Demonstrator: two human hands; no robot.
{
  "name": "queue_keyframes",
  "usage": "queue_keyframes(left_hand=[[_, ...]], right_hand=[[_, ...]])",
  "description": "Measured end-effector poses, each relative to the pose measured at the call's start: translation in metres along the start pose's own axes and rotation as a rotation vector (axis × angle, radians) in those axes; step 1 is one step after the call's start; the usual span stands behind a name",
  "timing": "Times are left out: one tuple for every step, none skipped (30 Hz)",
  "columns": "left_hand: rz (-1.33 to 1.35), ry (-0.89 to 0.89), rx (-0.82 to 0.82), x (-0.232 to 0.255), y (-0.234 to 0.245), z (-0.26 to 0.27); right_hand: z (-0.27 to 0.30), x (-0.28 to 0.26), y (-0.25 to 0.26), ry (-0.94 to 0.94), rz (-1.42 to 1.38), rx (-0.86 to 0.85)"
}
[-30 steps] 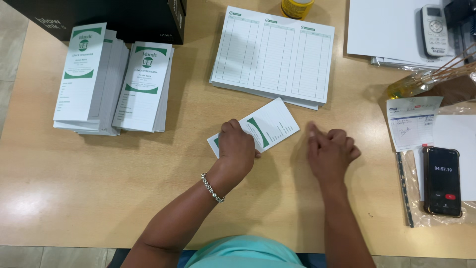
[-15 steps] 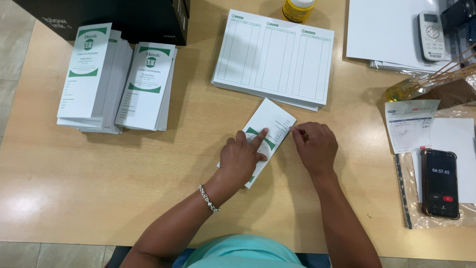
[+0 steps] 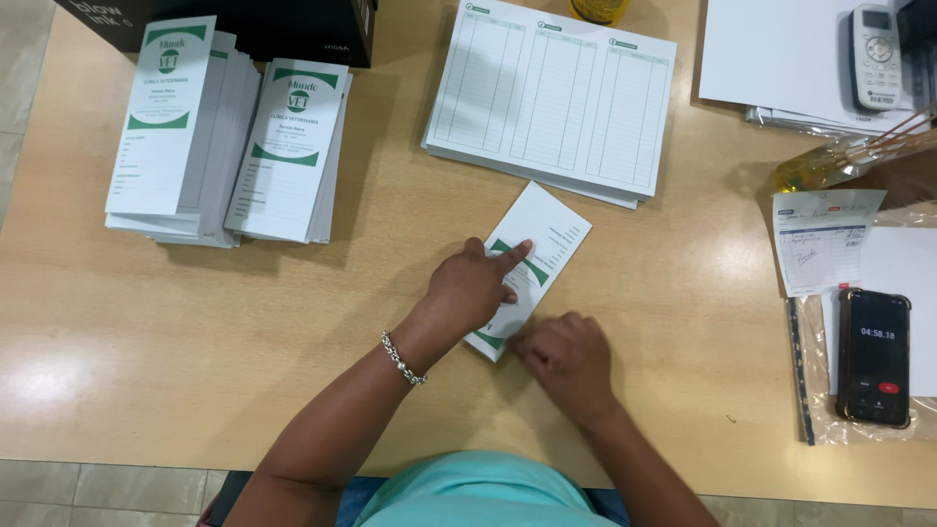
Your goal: The person folds a stack of white papers with green headers into smaller rectangular sections on a wooden table. They repeatedly pick up a sheet, fold it in half, and then fold it again, placing the finished pieces into a neat pile on the left side of the workspace.
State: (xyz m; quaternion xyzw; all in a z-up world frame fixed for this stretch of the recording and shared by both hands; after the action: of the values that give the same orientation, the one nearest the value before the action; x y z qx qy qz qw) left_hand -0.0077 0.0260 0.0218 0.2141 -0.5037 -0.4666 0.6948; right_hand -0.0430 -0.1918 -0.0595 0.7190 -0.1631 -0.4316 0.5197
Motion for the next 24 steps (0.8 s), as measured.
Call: queue_keyframes(left_hand=[[0.002, -0.002, -0.002, -0.004, -0.010, -0.005], [-0.005, 0.059, -0.031, -0.008, -0.020, -0.010], [-0.015, 0.119, -0.058, -0.013, -0.028, -0.016], [-0.016, 0.116, -0.057, -0.013, -0.028, -0.015], [-0.003, 0.107, -0.043, -0.014, -0.029, -0.014], [0.010, 0.098, -0.029, -0.014, -0.029, -0.013], [0.010, 0.097, -0.027, -0.014, -0.029, -0.013], [0.004, 0.091, -0.033, -0.013, -0.029, -0.013], [-0.001, 0.088, -0.035, -0.014, -0.028, -0.012], [-0.001, 0.091, -0.030, -0.009, -0.017, -0.006], [0.010, 0.040, -0.021, -0.003, -0.006, 0.000], [0.021, -0.012, -0.012, 0.003, 0.005, 0.006], [0.018, -0.017, -0.010, 0.003, 0.006, 0.006], [0.007, -0.022, -0.015, 0.004, 0.007, 0.007], [-0.002, -0.022, -0.020, 0.004, 0.007, 0.008], [-0.002, -0.022, -0.019, 0.006, 0.010, 0.008], [0.017, -0.016, -0.025, 0.006, 0.011, 0.009], [0.036, -0.009, -0.031, 0.007, 0.012, 0.011], [0.036, -0.009, -0.030, 0.006, 0.012, 0.010], [0.037, -0.011, -0.029, 0.006, 0.012, 0.010], [0.036, -0.014, -0.028, 0.006, 0.012, 0.010], [0.034, -0.014, -0.026, 0.007, 0.014, 0.010], [0.024, -0.014, -0.030, 0.008, 0.015, 0.010], [0.013, -0.014, -0.033, 0.009, 0.016, 0.011]], right_hand=[[0.003, -0.014, 0.004, -0.002, 0.002, -0.001], [0.005, -0.030, 0.009, 0.119, -0.009, 0.048], [0.007, -0.045, 0.014, 0.242, -0.020, 0.102], [0.008, -0.052, 0.015, 0.241, -0.018, 0.104], [0.010, -0.059, 0.017, 0.278, -0.079, 0.124], [0.012, -0.065, 0.018, 0.314, -0.139, 0.143], [0.011, -0.059, 0.018, 0.315, -0.139, 0.144], [0.010, -0.053, 0.017, 0.265, -0.125, 0.113], [0.008, -0.046, 0.015, 0.219, -0.112, 0.082], [0.006, -0.038, 0.011, 0.224, -0.112, 0.082], [0.005, -0.029, 0.008, 0.207, 0.000, 0.119], [0.003, -0.021, 0.004, 0.189, 0.112, 0.156], [-0.002, -0.012, 0.000, 0.188, 0.115, 0.161], [-0.006, -0.004, -0.004, 0.191, 0.163, 0.173], [-0.010, 0.004, -0.008, 0.196, 0.208, 0.181], [-0.018, 0.015, -0.008, 0.197, 0.208, 0.182], [-0.025, 0.025, -0.008, 0.142, 0.256, 0.192], [-0.031, 0.035, -0.009, 0.087, 0.303, 0.202], [-0.044, 0.038, 0.004, 0.088, 0.303, 0.203], [-0.057, 0.042, 0.018, -0.004, 0.316, 0.213], [-0.070, 0.046, 0.032, -0.097, 0.327, 0.227], [-0.081, 0.059, 0.036, -0.096, 0.327, 0.229], [-0.090, 0.073, 0.041, -0.176, 0.388, 0.224], [-0.099, 0.087, 0.046, -0.255, 0.449, 0.219]])
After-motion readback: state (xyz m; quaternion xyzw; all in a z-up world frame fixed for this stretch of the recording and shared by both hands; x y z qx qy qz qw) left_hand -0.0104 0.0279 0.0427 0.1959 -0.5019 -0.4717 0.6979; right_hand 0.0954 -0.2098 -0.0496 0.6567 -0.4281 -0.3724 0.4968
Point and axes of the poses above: each hand's wrist, its own z-axis away from the middle knuckle, its own y-axis out of the back of the hand, x = y × z, the point moved 1 cm from there along -z, towards the middle knuckle, and after that the axes turned 3 degrees about -y, right-handed, at the moved point
